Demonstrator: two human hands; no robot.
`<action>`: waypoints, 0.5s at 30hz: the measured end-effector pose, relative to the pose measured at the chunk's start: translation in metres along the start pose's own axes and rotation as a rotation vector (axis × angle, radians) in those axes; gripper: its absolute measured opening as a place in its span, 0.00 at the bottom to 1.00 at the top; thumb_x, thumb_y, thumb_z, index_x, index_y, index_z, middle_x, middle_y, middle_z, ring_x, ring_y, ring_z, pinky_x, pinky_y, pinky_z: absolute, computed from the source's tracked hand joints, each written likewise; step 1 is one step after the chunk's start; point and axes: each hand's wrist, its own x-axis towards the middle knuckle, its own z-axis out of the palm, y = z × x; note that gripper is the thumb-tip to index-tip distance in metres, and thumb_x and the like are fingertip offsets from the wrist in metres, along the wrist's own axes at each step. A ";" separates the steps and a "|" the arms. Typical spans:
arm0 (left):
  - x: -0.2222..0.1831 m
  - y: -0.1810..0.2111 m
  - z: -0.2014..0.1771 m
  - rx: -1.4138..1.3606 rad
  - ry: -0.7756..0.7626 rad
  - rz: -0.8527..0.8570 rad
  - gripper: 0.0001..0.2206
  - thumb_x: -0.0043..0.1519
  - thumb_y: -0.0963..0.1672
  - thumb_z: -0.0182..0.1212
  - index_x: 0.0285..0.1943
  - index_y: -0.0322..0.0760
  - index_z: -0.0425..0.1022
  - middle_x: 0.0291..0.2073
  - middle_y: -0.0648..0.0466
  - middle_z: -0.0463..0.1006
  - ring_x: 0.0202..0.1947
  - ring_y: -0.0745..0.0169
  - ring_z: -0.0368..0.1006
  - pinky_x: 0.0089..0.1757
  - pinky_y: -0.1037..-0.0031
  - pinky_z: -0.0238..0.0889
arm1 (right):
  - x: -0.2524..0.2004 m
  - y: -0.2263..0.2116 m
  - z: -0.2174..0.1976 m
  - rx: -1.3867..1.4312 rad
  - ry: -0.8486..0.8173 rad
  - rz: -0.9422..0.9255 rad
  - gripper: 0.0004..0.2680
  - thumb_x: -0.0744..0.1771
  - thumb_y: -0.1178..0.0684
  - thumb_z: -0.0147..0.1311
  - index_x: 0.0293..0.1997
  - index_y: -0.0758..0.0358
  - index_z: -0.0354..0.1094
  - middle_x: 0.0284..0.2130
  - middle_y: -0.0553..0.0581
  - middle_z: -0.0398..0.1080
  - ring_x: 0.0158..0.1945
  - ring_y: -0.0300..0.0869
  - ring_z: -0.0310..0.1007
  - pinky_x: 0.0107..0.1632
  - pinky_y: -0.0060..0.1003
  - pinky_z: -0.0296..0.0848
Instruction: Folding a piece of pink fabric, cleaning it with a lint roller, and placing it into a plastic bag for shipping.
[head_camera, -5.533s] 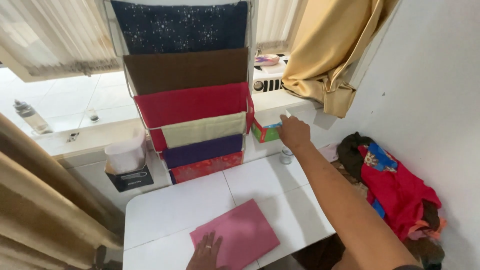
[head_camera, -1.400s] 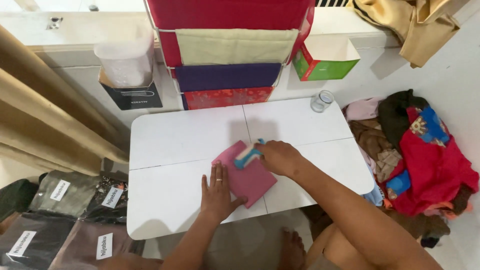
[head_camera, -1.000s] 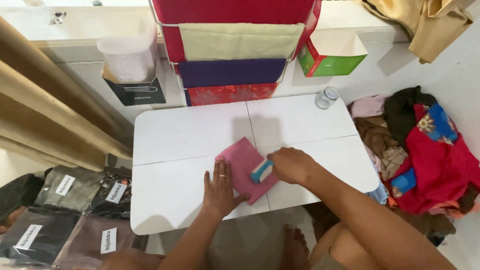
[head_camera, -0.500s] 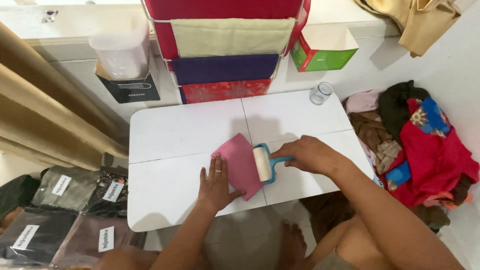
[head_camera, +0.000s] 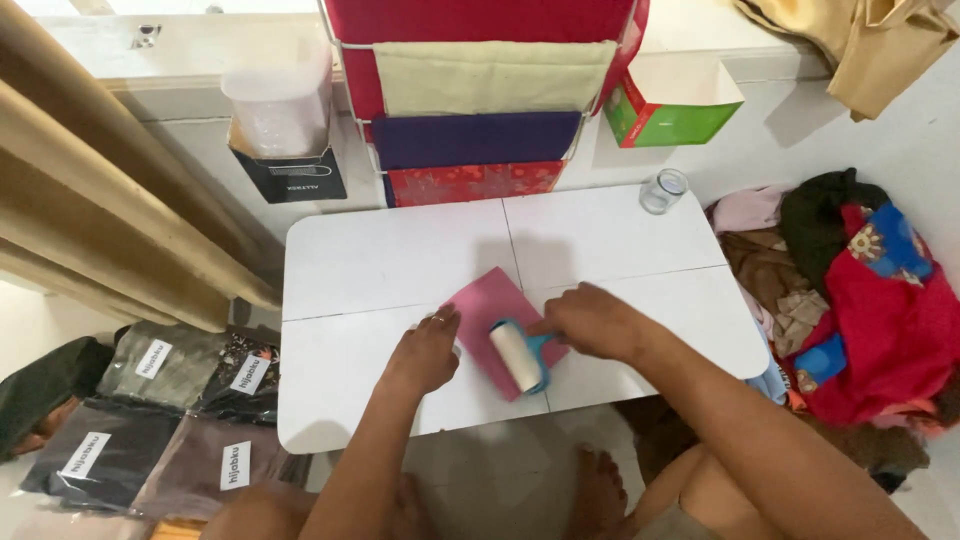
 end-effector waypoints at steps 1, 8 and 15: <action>-0.004 0.001 -0.005 -0.004 0.005 -0.007 0.31 0.62 0.45 0.54 0.77 0.42 0.57 0.74 0.50 0.58 0.73 0.52 0.57 0.59 0.55 0.65 | 0.001 0.008 0.005 -0.006 0.000 -0.007 0.15 0.66 0.55 0.57 0.56 0.29 0.72 0.39 0.48 0.76 0.42 0.51 0.76 0.51 0.51 0.71; -0.019 0.000 -0.031 -0.057 0.014 -0.008 0.27 0.63 0.43 0.53 0.75 0.42 0.62 0.70 0.47 0.65 0.69 0.49 0.64 0.60 0.57 0.65 | 0.001 -0.053 -0.022 0.095 -0.054 0.054 0.14 0.68 0.51 0.51 0.61 0.44 0.69 0.42 0.59 0.75 0.42 0.59 0.78 0.47 0.55 0.76; -0.025 -0.008 -0.034 -0.093 0.098 -0.070 0.26 0.62 0.41 0.53 0.73 0.45 0.66 0.65 0.48 0.72 0.64 0.51 0.70 0.57 0.57 0.68 | 0.003 -0.062 0.056 0.066 -0.024 0.286 0.12 0.66 0.47 0.50 0.54 0.52 0.68 0.28 0.53 0.73 0.30 0.55 0.80 0.31 0.45 0.79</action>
